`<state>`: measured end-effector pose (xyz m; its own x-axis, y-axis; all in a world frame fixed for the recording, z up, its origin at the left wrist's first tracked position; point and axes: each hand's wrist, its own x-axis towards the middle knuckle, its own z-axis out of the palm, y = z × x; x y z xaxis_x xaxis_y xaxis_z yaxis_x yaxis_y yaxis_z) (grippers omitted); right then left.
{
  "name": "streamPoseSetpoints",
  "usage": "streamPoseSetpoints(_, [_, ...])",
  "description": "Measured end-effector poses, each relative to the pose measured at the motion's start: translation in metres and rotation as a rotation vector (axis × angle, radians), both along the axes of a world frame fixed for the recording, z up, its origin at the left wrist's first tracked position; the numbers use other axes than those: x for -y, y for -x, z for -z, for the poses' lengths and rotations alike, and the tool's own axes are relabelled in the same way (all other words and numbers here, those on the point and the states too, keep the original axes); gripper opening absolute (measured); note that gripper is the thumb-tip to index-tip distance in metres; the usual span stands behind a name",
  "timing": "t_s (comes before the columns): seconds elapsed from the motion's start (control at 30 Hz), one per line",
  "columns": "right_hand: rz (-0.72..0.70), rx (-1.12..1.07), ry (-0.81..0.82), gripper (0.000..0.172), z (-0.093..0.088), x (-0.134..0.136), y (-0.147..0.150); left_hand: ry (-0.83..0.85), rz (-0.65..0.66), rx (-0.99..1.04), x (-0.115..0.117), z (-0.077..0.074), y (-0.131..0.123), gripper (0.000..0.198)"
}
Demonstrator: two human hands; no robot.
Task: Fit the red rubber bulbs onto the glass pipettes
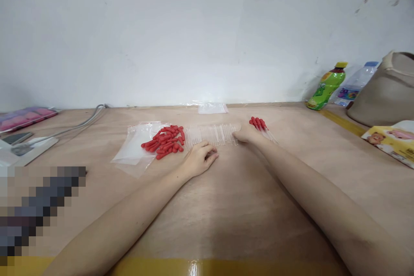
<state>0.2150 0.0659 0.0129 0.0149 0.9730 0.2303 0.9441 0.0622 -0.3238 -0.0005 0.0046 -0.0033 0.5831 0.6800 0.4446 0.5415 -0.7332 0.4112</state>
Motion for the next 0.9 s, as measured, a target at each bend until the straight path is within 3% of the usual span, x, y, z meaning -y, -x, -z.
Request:
streamPoseSetpoints(0.17, [0.099,-0.017,0.132,0.023,-0.01,0.012,0.007,-0.026,-0.016,-0.022,-0.001,0.001,0.001,0.016])
streamPoseSetpoints(0.27, [0.074,-0.014,0.053,0.032,-0.015,0.034,0.013,-0.136,-0.14,-0.033,0.0,0.0,0.0,0.017])
streamPoseSetpoints(0.43, [-0.272,0.119,-0.369,0.018,0.0,0.069,0.012,-0.263,-0.364,-0.083,0.002,0.0,0.0,0.023])
streamPoseSetpoints(0.53, [-0.47,0.12,-0.48,0.017,0.014,0.083,0.006,-0.277,-0.476,-0.123,-0.003,-0.006,0.007,0.025])
streamPoseSetpoints(0.7, [-0.6,0.006,-0.468,0.02,0.021,0.094,0.002,-0.254,-0.714,-0.214,-0.027,-0.027,0.033,0.031])
streamPoseSetpoints(0.9, [-0.603,-0.078,-0.365,0.023,0.021,0.091,0.001,-0.13,-0.785,-0.343,-0.055,-0.036,0.055,0.03])
